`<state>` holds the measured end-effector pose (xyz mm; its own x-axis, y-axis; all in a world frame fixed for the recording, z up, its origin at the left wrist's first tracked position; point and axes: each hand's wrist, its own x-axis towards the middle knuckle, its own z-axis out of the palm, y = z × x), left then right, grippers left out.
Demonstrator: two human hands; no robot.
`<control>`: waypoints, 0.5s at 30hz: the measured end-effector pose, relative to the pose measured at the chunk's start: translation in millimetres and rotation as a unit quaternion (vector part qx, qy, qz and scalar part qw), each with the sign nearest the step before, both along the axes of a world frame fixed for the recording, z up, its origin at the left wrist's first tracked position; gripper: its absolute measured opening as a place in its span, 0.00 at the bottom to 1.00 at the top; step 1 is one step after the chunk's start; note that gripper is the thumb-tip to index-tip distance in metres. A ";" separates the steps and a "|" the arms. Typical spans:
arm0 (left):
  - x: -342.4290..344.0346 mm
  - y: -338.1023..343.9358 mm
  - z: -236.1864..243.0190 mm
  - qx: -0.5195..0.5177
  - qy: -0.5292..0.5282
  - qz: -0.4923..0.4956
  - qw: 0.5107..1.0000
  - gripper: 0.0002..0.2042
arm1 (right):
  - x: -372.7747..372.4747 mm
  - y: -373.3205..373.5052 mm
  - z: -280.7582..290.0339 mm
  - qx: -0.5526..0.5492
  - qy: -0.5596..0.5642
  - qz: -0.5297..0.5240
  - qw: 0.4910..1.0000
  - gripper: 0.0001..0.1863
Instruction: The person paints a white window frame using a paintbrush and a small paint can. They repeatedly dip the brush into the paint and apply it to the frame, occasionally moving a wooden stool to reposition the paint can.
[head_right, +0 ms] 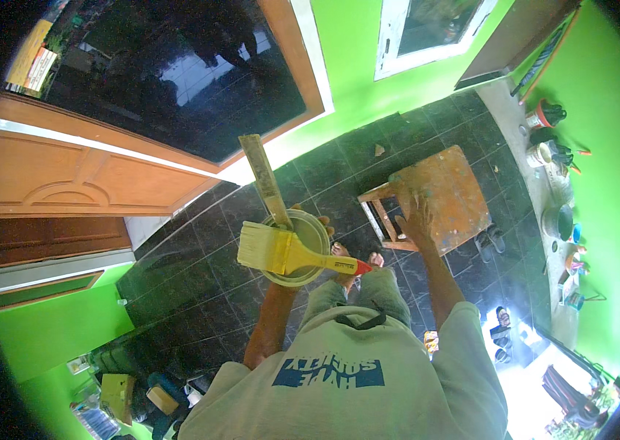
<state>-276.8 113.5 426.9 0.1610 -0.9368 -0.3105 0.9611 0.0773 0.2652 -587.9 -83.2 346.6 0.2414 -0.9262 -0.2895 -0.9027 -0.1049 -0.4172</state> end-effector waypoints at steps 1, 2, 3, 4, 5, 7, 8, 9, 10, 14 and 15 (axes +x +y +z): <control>-6.1 -5.9 -1.0 -0.006 0.010 -0.010 1.000 0.28 | -7.2 -6.9 -3.5 0.009 -0.037 -0.011 0.999 0.47; -13.2 -12.4 -2.6 -0.013 0.021 -0.019 0.999 0.28 | -15.9 -15.2 -12.6 0.017 -0.075 -0.021 0.997 0.46; -20.5 -19.8 -4.2 -0.021 0.034 -0.031 0.999 0.27 | -26.3 -22.7 -20.8 0.025 -0.112 -0.032 0.993 0.45; -24.1 -22.6 -5.7 -0.024 0.039 -0.037 0.998 0.27 | -23.9 -23.0 -20.6 0.047 -0.161 -0.038 0.985 0.45; -29.4 -25.3 -6.8 -0.029 0.045 -0.043 0.998 0.27 | -24.5 -19.2 -19.3 0.073 -0.206 -0.038 0.975 0.45; -42.0 -34.0 -10.5 -0.039 0.062 -0.060 0.996 0.27 | -26.1 -6.6 -9.2 0.130 -0.275 -0.029 0.952 0.45; -48.7 -37.1 -12.4 -0.043 0.069 -0.067 0.994 0.27 | -25.5 2.2 -1.1 0.155 -0.294 -0.018 0.943 0.45; -56.0 -41.1 -14.5 -0.047 0.080 -0.074 0.993 0.27 | -26.6 10.2 7.9 0.178 -0.311 -0.006 0.934 0.45; -64.4 -45.9 -15.6 -0.053 0.090 -0.083 0.991 0.27 | -29.3 16.7 14.0 0.185 -0.315 0.004 0.931 0.45; -112.9 -75.9 -17.7 -0.083 0.146 -0.125 0.978 0.26 | -60.0 34.3 33.0 0.185 -0.312 0.032 0.931 0.44; -125.2 -86.0 -18.1 -0.092 0.159 -0.135 0.974 0.26 | -67.9 35.4 35.9 0.181 -0.310 0.038 0.932 0.44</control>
